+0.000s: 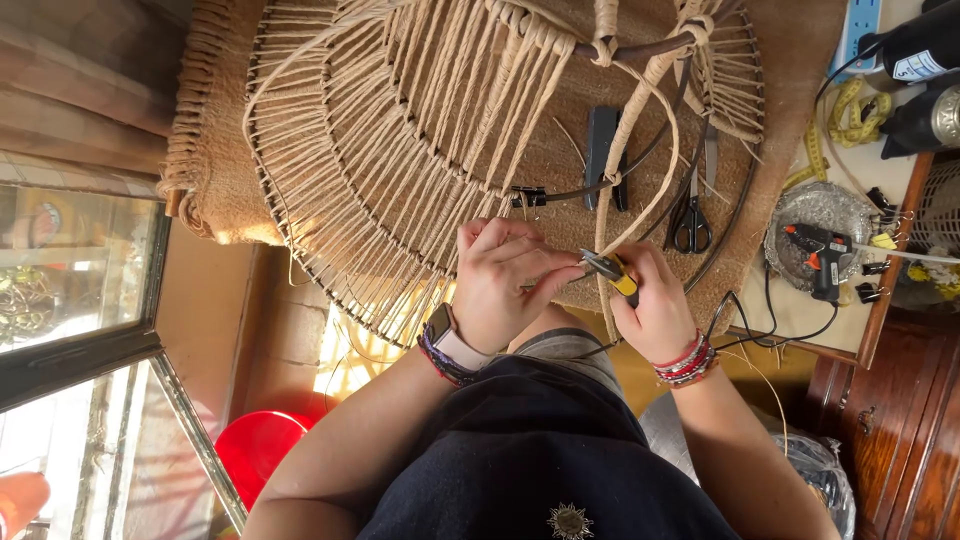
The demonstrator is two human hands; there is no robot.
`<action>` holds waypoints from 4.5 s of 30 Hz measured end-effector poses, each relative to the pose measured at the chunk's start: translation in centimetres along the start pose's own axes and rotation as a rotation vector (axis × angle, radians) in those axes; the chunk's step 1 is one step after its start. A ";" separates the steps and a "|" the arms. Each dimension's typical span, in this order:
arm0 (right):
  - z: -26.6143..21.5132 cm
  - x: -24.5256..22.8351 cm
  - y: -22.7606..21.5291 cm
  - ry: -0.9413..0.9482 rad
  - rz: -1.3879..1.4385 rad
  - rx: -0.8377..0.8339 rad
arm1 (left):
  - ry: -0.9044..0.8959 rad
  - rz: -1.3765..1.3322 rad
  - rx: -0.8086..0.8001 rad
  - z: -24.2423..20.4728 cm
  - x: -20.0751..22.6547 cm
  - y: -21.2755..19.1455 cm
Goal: Assembling a wicker lampshade by securing strands to a frame using pliers, a stapler, and a hot glue gun
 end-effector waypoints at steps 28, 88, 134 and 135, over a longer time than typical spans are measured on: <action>-12.1 21.8 9.2 0.815 -0.290 -0.185 | 0.074 0.173 -0.297 -0.1 1.5 3.7; -16.9 46.6 -14.7 0.712 -0.497 0.072 | -0.703 0.605 -0.988 -13.8 3.8 51.0; -10.0 20.6 -26.7 0.439 0.897 0.219 | -0.673 -0.266 -0.574 -2.7 20.3 32.4; -9.8 19.9 -26.7 0.427 0.899 0.190 | -0.606 -0.204 -0.598 -2.4 21.2 32.3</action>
Point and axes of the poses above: each hand's wrist, its own z-axis towards the middle knuckle, its own y-axis out of the palm, x = y × z, the point moved 2 cm from there along z, towards the middle knuckle, and after that the axes turned 4 degrees about x, right-handed, at the moved point
